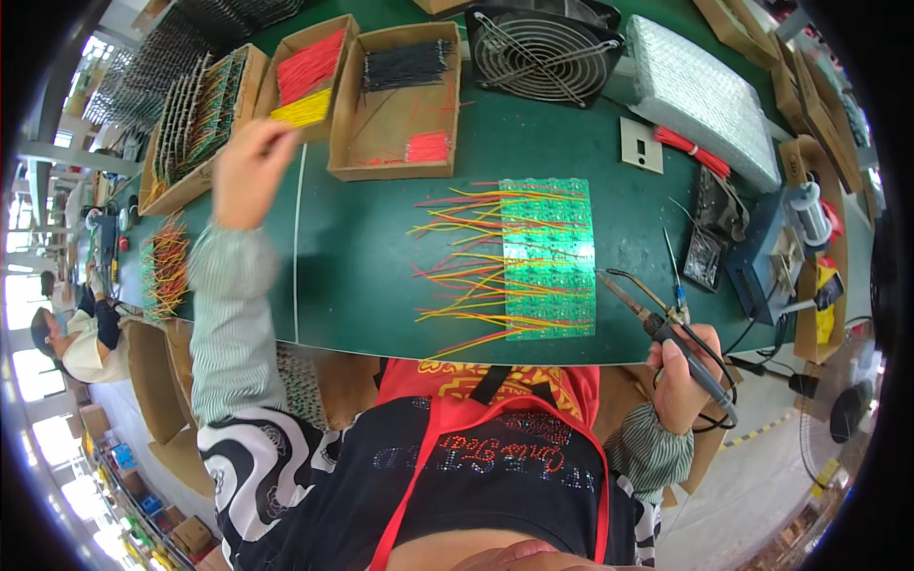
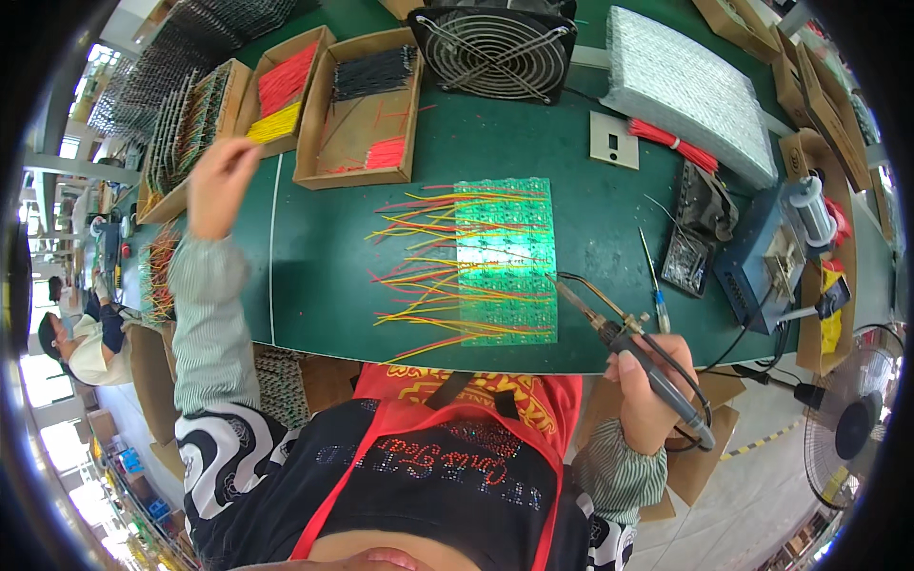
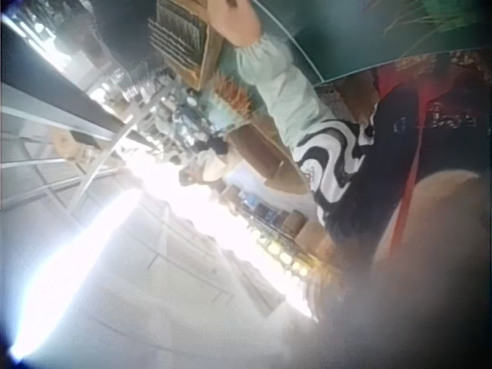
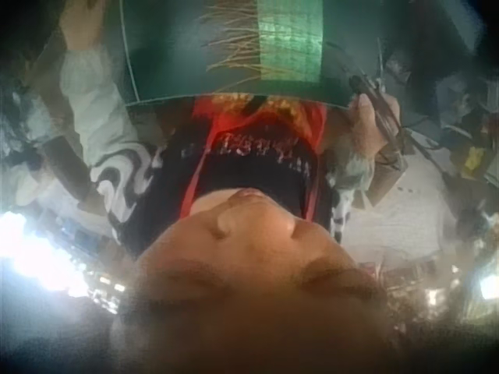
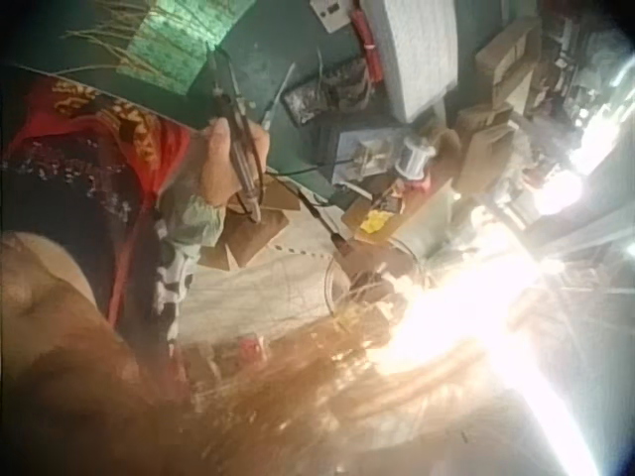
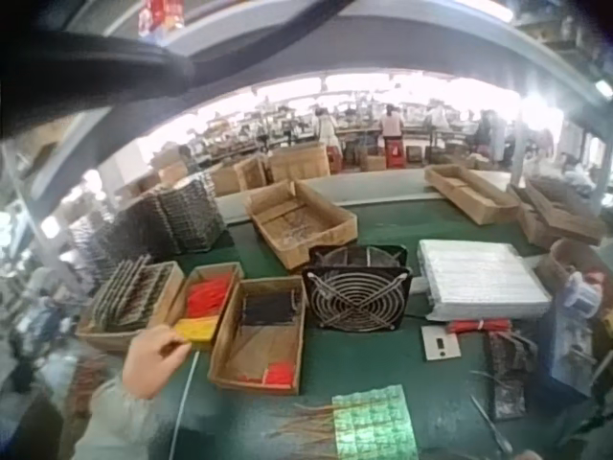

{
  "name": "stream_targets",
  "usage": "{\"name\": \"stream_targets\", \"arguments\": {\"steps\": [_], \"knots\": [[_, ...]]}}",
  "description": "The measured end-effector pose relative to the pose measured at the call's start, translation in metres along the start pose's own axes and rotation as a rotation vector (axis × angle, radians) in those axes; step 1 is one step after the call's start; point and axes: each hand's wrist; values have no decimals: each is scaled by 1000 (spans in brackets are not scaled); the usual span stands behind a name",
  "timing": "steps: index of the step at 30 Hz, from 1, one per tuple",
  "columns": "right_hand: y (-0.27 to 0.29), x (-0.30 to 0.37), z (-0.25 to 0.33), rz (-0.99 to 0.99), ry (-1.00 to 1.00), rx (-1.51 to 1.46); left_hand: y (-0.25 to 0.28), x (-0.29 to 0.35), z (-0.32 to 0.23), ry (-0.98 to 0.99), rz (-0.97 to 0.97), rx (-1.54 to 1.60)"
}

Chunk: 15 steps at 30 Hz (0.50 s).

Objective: The person solders wires onto a circuit board using a soldering iron, moves the board to a stack, and retrieves a new board. The person then takes wires from containers and solders them onto the new board using the soldering iron.

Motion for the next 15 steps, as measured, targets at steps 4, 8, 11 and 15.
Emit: {"name": "stream_targets", "arguments": {"steps": [4,8,11,15], "knots": [[1,-6,-1,15,5,-6,-41,-59,-42,-307,171,-164],[-1,-11,0,3,-9,-1,-89,-94,-48,-373,150,-442],[-2,-15,-3,7,-42,-23,-118,-113,-51,-356,237,-554],[1,-24,-3,56,-27,-24,-124,-126,-36,-331,325,-538]]}}
Point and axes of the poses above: each hand's wrist, its own x-axis away from the middle knuckle, its own y-axis out of the back of the hand, z = x × y, and after that the axes turned 13 degrees about -x, right-handed
